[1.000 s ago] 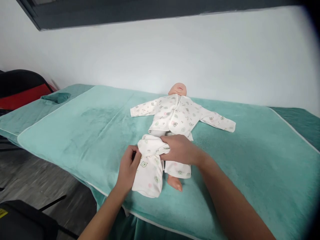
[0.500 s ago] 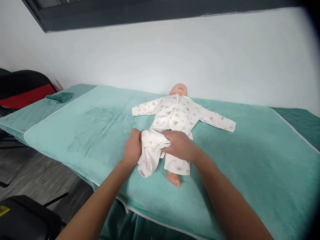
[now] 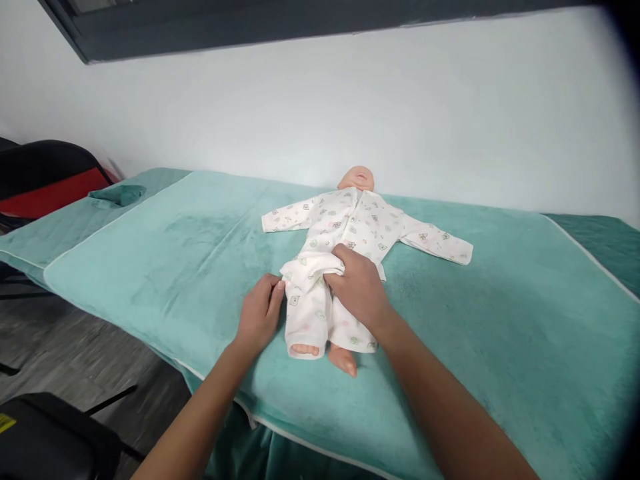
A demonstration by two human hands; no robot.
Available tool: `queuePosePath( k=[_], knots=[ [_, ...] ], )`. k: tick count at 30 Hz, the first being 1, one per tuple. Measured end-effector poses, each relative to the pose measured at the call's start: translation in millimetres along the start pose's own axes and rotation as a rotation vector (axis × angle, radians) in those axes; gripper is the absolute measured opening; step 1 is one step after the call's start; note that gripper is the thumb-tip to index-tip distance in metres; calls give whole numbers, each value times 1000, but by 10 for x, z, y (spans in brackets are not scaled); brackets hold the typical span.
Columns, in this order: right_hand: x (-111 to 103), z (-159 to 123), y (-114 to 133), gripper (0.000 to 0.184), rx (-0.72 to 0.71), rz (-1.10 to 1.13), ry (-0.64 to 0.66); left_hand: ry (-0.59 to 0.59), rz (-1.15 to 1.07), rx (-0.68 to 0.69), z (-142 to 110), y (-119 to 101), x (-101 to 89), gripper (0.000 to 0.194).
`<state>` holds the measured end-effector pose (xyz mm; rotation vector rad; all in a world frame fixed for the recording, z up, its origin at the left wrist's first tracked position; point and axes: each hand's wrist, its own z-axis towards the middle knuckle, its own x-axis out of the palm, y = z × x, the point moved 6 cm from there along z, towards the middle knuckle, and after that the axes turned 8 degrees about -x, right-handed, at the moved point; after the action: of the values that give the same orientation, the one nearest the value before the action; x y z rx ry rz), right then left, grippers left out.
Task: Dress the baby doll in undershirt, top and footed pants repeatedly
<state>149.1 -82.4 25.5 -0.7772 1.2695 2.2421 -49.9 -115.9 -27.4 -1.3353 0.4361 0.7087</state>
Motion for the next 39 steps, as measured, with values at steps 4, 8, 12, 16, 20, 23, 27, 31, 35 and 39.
queuePosePath(
  k=[4, 8, 12, 16, 20, 23, 27, 31, 35, 39],
  knots=[
    [-43, 6, -28, 9, 16, 54, -38, 177, -124, -5, -92, -1, -1, 19],
    [-29, 7, -31, 6, 11, 76, -14, 420, -118, 58, -112, -90, 29, 16],
    [-5, -4, -17, 3, -18, 96, 13, 437, -171, 57, -73, -106, 20, 18],
    [-4, -13, -33, 6, -8, 117, 4, 327, -262, -46, 35, -50, 51, 20],
    [-19, -8, -42, 8, 14, 139, -7, 198, -283, -166, 134, -5, 79, 19],
    [-26, 1, -17, 6, -12, 202, 71, 159, -302, -169, 133, 15, 73, 16],
    [-89, -6, 15, 6, -64, 381, 231, 112, -431, -244, 161, 87, 13, 20],
    [-264, -16, -23, 21, -73, 622, 254, -31, -487, -263, 393, -108, -104, 28],
    [-503, 19, -213, 23, -40, 576, -23, 165, -409, -180, 679, -547, -23, 29],
    [-494, 30, -337, 27, -14, 8, -141, 363, -78, 217, 743, -927, 118, 44]
  ],
)
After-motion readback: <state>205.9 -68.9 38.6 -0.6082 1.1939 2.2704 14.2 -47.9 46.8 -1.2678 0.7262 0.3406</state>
